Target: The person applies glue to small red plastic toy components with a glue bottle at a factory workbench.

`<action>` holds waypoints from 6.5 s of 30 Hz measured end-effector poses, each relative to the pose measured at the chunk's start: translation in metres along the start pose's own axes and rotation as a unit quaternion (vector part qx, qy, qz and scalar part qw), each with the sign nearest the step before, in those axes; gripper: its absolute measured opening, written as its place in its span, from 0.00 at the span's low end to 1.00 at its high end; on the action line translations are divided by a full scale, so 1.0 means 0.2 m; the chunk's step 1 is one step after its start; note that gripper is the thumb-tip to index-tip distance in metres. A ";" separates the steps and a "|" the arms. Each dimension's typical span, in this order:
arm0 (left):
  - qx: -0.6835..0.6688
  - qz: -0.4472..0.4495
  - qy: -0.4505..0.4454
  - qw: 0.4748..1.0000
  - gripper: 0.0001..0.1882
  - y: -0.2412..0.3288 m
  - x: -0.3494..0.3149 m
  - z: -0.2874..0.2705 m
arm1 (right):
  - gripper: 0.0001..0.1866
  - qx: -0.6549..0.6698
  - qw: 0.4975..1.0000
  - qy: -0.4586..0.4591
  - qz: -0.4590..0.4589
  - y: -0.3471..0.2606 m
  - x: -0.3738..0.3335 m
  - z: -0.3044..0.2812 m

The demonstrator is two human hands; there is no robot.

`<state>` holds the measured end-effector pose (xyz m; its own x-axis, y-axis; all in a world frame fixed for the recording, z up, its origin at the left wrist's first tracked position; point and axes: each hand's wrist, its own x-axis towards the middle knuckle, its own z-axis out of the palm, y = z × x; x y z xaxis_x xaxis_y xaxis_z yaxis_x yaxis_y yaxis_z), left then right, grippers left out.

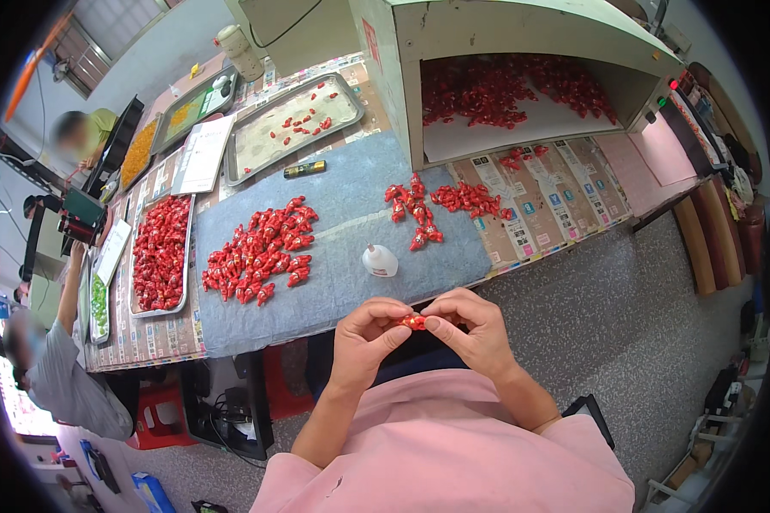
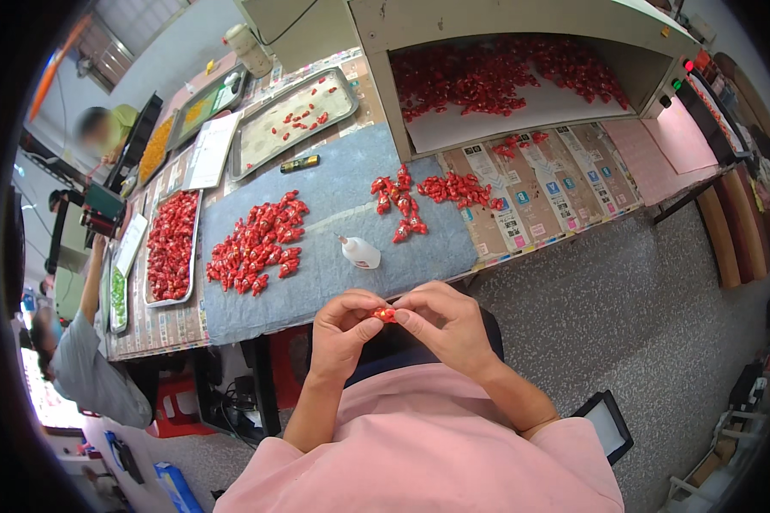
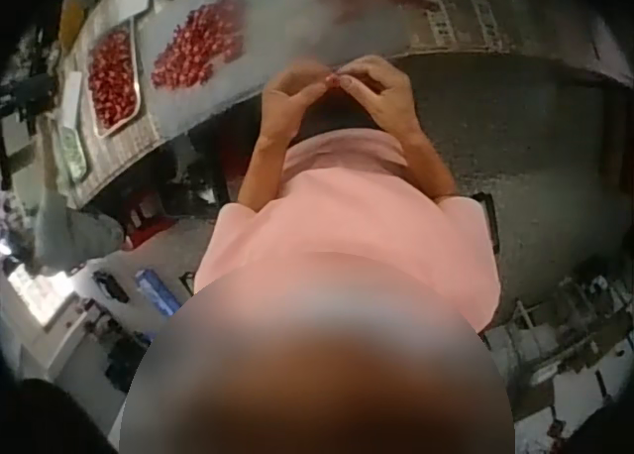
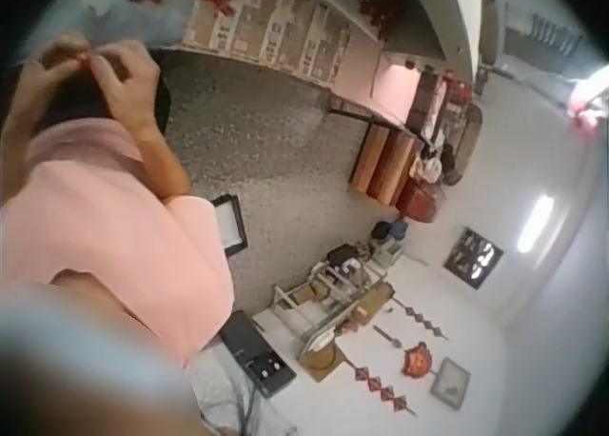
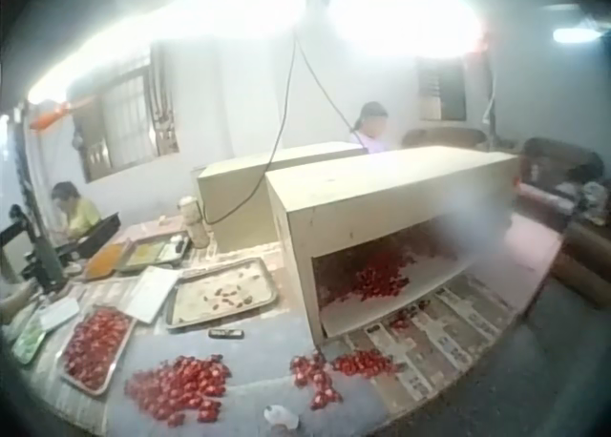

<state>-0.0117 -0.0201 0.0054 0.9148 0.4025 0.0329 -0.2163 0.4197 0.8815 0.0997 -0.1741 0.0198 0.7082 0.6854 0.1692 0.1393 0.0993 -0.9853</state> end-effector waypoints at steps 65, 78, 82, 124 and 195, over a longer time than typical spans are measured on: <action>0.111 -0.022 0.089 0.990 0.15 -0.01 0.28 0.02 | 0.22 -0.041 0.974 0.200 -0.095 0.02 0.02 -0.15; -0.028 -0.071 0.087 0.993 0.14 -0.02 0.16 -0.02 | 0.20 -0.156 0.959 0.148 -0.186 -0.06 0.00 -0.07; -0.022 -0.072 0.090 0.993 0.13 -0.02 0.16 -0.02 | 0.21 -0.166 0.958 0.149 -0.182 -0.06 0.00 -0.07; -0.008 -0.076 0.077 0.994 0.12 -0.02 0.16 -0.02 | 0.20 -0.175 0.958 0.139 -0.178 -0.06 -0.02 -0.07; -0.205 -0.120 0.059 0.970 0.14 0.01 0.00 -0.07 | 0.07 -0.399 0.887 -0.015 -0.233 0.10 0.57 -0.22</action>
<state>-0.0161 -0.0085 0.0002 0.9158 0.3324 -0.2254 -0.1409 0.7914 0.5948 0.2134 -0.1248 0.0208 0.4274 0.7244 0.5409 0.8660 -0.1563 -0.4749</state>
